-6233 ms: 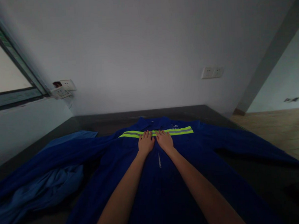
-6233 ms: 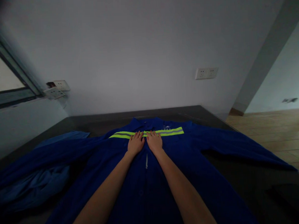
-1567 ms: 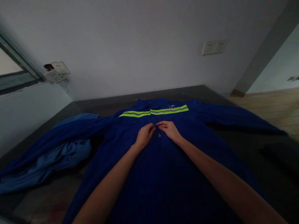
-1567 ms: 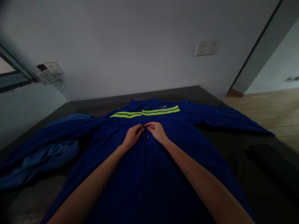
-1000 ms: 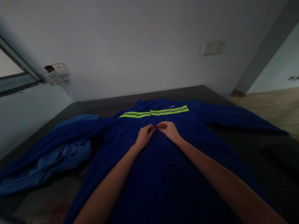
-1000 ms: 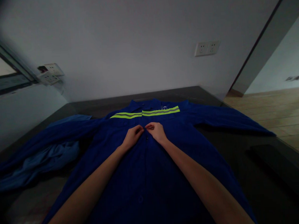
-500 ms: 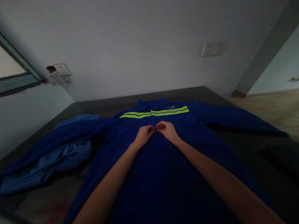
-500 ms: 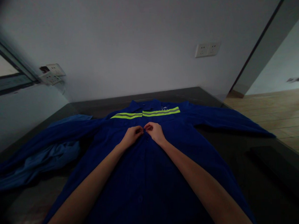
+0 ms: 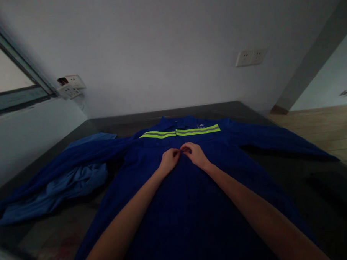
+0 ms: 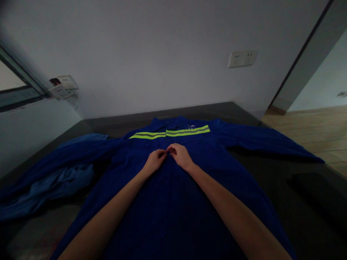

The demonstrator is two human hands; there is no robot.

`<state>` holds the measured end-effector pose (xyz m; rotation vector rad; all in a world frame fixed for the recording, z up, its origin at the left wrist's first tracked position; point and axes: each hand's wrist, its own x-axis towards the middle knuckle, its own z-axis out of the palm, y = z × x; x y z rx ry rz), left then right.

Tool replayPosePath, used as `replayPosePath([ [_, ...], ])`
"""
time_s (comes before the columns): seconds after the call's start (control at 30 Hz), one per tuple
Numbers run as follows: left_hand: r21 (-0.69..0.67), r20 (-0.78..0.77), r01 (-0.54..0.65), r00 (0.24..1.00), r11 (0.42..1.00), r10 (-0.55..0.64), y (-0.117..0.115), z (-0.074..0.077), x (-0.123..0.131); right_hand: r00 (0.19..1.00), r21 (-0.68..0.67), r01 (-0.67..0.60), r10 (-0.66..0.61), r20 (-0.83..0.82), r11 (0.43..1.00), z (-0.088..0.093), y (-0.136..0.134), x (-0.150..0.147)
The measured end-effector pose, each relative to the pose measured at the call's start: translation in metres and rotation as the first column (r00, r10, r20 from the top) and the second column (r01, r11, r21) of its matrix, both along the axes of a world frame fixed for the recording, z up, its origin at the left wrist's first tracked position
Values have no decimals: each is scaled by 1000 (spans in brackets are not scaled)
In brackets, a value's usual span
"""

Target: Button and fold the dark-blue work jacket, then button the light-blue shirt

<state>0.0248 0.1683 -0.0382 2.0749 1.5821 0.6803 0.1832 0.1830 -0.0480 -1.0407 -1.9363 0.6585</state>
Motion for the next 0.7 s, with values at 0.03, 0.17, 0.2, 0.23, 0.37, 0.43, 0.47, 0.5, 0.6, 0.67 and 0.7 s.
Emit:
replayPosePath([
  [0.03,-16,-8,-2,1000,1000,2,0,0,-1,1000,15,11,-11,17,1000,0,-1,-1],
  [0.17,-74,20,-36,999,997,38,1,2,-1,996,12,81,-81,27,997,-2,-6,-7],
  [0.2,-88,36,-51,998,995,54,2,2,-1,995,-1,99,-99,16,995,-3,-6,-8],
  [0.23,-98,51,-66,996,993,72,2,1,0,993,-12,114,-114,4,993,-4,-7,-9],
  [0.37,-74,94,-122,987,990,128,4,-4,3,989,-12,145,-145,-9,989,-8,-8,-11],
  [0.43,-60,112,-139,983,989,145,5,-7,3,986,-7,167,-167,5,986,-8,-7,-10],
  [0.47,-56,119,-142,982,988,148,5,-8,3,984,-4,176,-176,16,984,-7,-7,-9],
  [0.5,-52,125,-143,981,988,149,6,-8,3,983,2,183,-183,30,983,-6,-7,-8],
  [0.6,-39,137,-137,980,990,141,5,-9,3,978,24,192,-194,74,981,-5,-6,-6],
  [0.67,-30,140,-132,981,991,135,5,-9,3,978,24,191,-192,86,981,-6,-5,-5],
  [0.7,-26,140,-130,981,991,132,5,-10,3,978,16,189,-189,83,982,-7,-4,-5],
])
